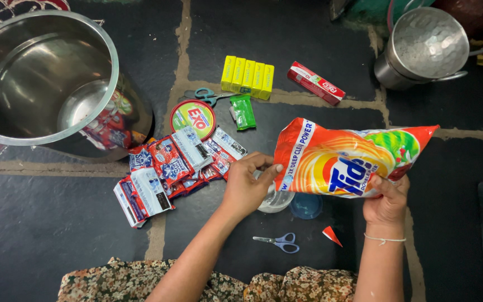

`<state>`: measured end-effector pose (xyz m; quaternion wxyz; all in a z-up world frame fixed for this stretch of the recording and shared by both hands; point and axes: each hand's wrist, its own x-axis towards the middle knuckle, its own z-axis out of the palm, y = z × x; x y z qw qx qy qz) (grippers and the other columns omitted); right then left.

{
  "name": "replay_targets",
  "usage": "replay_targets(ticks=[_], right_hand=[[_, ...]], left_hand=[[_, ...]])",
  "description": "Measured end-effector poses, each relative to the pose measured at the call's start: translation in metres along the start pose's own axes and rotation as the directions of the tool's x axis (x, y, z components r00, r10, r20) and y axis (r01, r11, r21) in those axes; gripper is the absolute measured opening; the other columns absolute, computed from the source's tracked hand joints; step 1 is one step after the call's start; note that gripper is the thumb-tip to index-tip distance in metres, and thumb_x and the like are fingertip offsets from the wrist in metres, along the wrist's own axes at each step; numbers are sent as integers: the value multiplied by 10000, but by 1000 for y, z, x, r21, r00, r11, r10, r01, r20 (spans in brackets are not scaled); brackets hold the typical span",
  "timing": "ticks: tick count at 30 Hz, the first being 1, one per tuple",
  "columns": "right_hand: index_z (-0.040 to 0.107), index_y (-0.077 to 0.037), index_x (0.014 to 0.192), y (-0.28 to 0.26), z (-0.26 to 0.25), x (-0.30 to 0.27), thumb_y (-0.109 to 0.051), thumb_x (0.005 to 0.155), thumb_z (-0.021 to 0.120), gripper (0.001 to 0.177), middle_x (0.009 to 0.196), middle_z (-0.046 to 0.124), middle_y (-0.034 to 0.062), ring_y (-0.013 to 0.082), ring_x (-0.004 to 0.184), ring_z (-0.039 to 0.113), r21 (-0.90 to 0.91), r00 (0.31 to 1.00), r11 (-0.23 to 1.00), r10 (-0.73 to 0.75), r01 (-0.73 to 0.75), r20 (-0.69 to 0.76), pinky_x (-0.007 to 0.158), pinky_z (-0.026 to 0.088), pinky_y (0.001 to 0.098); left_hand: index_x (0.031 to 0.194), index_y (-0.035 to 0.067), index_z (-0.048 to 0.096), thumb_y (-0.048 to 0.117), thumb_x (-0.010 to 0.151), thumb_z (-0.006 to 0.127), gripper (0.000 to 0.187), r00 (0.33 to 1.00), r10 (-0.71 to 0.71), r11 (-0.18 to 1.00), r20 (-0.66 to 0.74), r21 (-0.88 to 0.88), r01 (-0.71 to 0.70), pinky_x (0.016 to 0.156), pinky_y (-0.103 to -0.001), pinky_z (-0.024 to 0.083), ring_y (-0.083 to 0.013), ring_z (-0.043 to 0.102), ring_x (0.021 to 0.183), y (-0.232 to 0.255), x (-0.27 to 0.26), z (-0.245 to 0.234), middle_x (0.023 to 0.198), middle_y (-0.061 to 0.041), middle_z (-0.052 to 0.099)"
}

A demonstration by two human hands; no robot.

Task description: The person unpacks a cloth bag containing groceries and household items, then arranges them on the floor. They open a red plastic container, place a green bar inside, and close it. They then use scissors to cut open a Tide detergent packet and pour the powder into a clear plastic jar.

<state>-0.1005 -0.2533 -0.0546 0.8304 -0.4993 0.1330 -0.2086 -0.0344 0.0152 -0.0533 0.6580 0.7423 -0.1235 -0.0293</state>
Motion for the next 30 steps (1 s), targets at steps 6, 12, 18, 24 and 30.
replay_targets(ticks=[6, 12, 18, 24, 30], right_hand=[[646, -40, 1236, 1, -3, 1, -146, 716, 908, 592, 1116, 752, 53, 193, 1086, 732, -5, 1000, 1000, -5, 5, 18, 1010, 588, 376], [637, -48, 1244, 1, -1, 1, -169, 730, 913, 596, 1117, 749, 52, 190, 1099, 729, -12, 1000, 1000, -1, 2, 5, 998, 593, 371], [631, -50, 1258, 3, -2, 2, -172, 741, 917, 603, 1125, 747, 49, 192, 1107, 724, 6, 1000, 1000, -6, 6, 17, 993, 589, 373], [641, -53, 1242, 3, 0, 1, -196, 717, 917, 610, 1107, 749, 45, 191, 1101, 729, -59, 1000, 998, -1, 0, -15, 994, 601, 379], [627, -56, 1270, 0, -1, 2, -193, 729, 933, 637, 1152, 734, 45, 192, 1131, 716, -5, 1000, 1000, -15, 15, 17, 1015, 593, 370]], left_hand=[[936, -20, 737, 110, 883, 772, 145, 1000, -3, 1000, 0, 1, 3, 636, -290, 491, -123, 626, 714, 2, 0, 0, 806, -70, 691], [939, -14, 741, 118, 885, 768, 145, 998, -65, 998, 19, -9, 65, 602, -297, 469, -128, 607, 684, 2, 0, -1, 797, -69, 684], [936, -9, 737, 137, 892, 760, 154, 1000, -19, 1000, 18, 5, 19, 633, -302, 477, -133, 636, 733, -4, 0, -1, 830, -65, 702], [922, 22, 757, 231, 858, 786, 220, 993, 22, 985, 115, 169, -41, 671, -373, 491, -242, 649, 802, -8, 3, -8, 832, -101, 691], [904, 43, 766, 212, 836, 789, 183, 992, 97, 963, 79, 243, -114, 755, -413, 501, -299, 643, 849, -5, 4, -11, 813, -102, 708]])
